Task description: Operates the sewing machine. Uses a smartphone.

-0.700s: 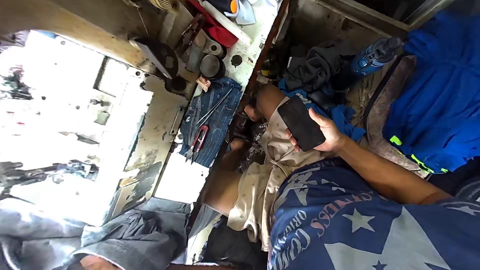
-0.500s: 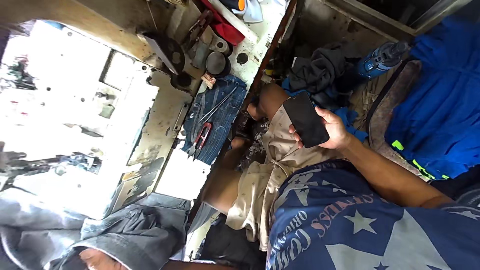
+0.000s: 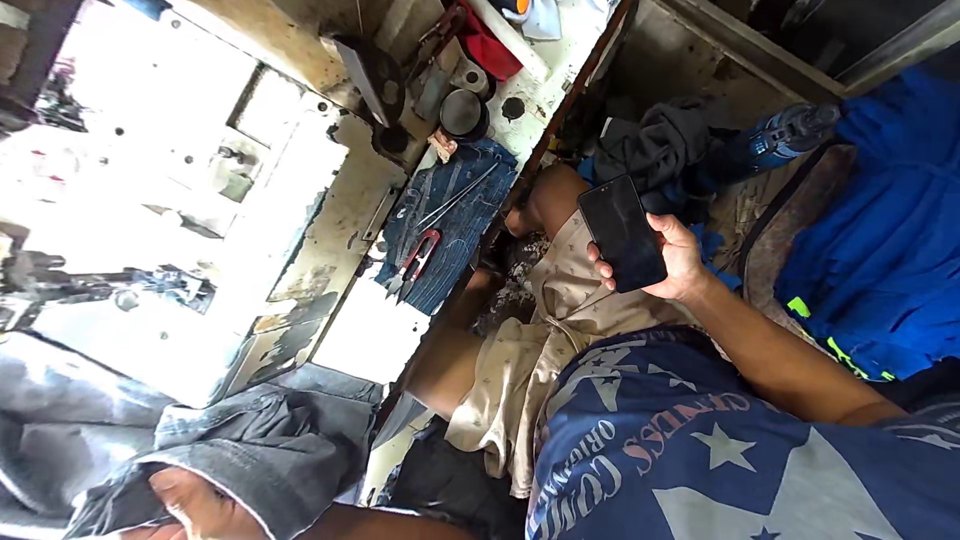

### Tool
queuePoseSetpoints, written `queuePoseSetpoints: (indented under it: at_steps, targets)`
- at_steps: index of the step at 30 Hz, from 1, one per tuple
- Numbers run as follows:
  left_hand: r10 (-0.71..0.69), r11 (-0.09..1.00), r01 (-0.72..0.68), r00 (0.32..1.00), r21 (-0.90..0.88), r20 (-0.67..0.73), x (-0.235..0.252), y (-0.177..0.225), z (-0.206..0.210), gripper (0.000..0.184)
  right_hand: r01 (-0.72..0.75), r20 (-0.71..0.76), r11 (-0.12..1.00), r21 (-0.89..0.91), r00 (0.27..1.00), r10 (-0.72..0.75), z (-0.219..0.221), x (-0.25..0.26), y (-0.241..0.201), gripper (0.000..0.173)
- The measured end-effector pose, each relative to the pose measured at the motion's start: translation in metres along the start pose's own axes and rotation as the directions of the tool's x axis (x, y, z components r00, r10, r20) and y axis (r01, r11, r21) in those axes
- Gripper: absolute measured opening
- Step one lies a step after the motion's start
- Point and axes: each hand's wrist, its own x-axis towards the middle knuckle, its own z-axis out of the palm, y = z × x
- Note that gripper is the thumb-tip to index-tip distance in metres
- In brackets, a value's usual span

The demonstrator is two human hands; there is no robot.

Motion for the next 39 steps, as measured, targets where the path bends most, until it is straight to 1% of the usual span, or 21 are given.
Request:
queuePoseSetpoints:
  at_steps: [3, 6, 9, 10, 11, 13, 20, 22, 24, 25, 27, 28, 29, 30, 31, 33, 36, 39]
  targets:
    - [0.039, 0.998, -0.039, 0.999, -0.048, -0.002, 0.001, -0.006, 0.0, 0.049, 0.002, 0.019, 1.0, -0.009, 1.0, -0.002, -0.002, 0.0, 0.003, 0.066]
    - [-0.007, 0.998, 0.005, 1.0, -0.065, -0.021, -0.006, 0.011, 0.009, 0.047, 0.009, 0.007, 1.0, -0.023, 1.0, -0.009, -0.003, 0.001, 0.005, 0.065]
    - [-0.069, 0.998, 0.068, 0.997, -0.017, -0.023, -0.014, 0.033, 0.017, 0.049, 0.024, -0.01, 0.999, -0.023, 1.0, -0.025, -0.004, 0.001, 0.006, 0.066]
    - [-0.091, 0.996, 0.091, 0.994, -0.009, -0.066, -0.019, 0.046, 0.025, 0.047, 0.03, -0.014, 0.999, -0.022, 0.999, -0.03, -0.005, 0.001, 0.005, 0.066]
    - [-0.122, 0.992, 0.123, 0.983, -0.001, -0.138, -0.025, 0.064, 0.036, 0.043, 0.033, -0.018, 0.999, -0.017, 0.999, -0.033, -0.006, 0.001, 0.005, 0.067]
    - [-0.148, 0.988, 0.154, 0.972, 0.017, -0.184, -0.029, 0.079, 0.044, 0.041, 0.038, -0.025, 0.999, -0.008, 0.999, -0.038, -0.006, 0.002, 0.004, 0.067]
    - [-0.136, 0.989, 0.145, 0.975, 0.042, -0.174, -0.027, 0.071, 0.04, 0.045, 0.066, -0.037, 0.998, 0.02, 0.997, -0.065, -0.01, 0.006, -0.001, 0.064]
    - [-0.088, 0.996, 0.089, 0.985, -0.004, -0.146, -0.025, 0.061, 0.036, 0.043, 0.068, -0.046, 0.998, 0.013, 0.997, -0.067, -0.011, 0.006, -0.001, 0.064]
    - [0.002, 0.999, -0.004, 0.999, -0.041, -0.045, -0.017, 0.035, 0.021, 0.044, 0.069, -0.058, 0.998, 0.005, 0.996, -0.068, -0.01, 0.006, -0.002, 0.064]
    - [0.001, 0.999, -0.003, 0.999, -0.037, -0.048, -0.018, 0.037, 0.022, 0.044, 0.069, -0.062, 0.998, 0.003, 0.996, -0.068, -0.011, 0.006, -0.002, 0.064]
    - [-0.105, 0.994, 0.105, 0.982, -0.006, -0.159, -0.028, 0.068, 0.039, 0.045, 0.067, -0.07, 0.998, 0.004, 0.995, -0.066, -0.012, 0.006, -0.003, 0.064]
    - [-0.128, 0.992, 0.129, 0.978, -0.004, -0.165, -0.028, 0.07, 0.039, 0.046, 0.065, -0.08, 0.998, 0.0, 0.995, -0.064, -0.013, 0.005, -0.004, 0.064]
    - [-0.101, 0.995, 0.099, 0.987, -0.019, -0.127, -0.024, 0.058, 0.032, 0.047, 0.064, -0.089, 0.998, -0.007, 0.994, -0.065, -0.014, 0.005, -0.004, 0.064]
    - [-0.034, 0.999, 0.032, 0.997, -0.043, -0.062, -0.015, 0.035, 0.02, 0.046, 0.069, -0.098, 0.997, -0.017, 0.993, -0.071, -0.015, 0.005, -0.004, 0.064]
    - [0.011, 0.998, -0.013, 1.0, -0.066, -0.027, -0.009, 0.017, 0.013, 0.047, 0.077, -0.113, 0.996, -0.039, 0.99, -0.081, -0.015, 0.005, -0.003, 0.065]
    - [0.034, 0.995, -0.037, 0.999, -0.097, -0.029, -0.004, 0.003, 0.008, 0.047, 0.104, -0.16, 0.987, -0.124, 0.979, -0.123, -0.016, 0.006, 0.0, 0.066]
    - [0.005, 0.996, -0.008, 0.999, -0.087, -0.036, -0.003, 0.001, 0.006, 0.048, 0.136, -0.207, 0.955, -0.265, 0.959, -0.194, -0.014, 0.008, 0.004, 0.066]
    - [0.025, 0.996, -0.026, 1.0, -0.088, -0.012, 0.001, -0.004, 0.002, 0.049, 0.151, -0.189, 0.932, -0.328, 0.957, -0.222, -0.014, 0.008, 0.003, 0.062]
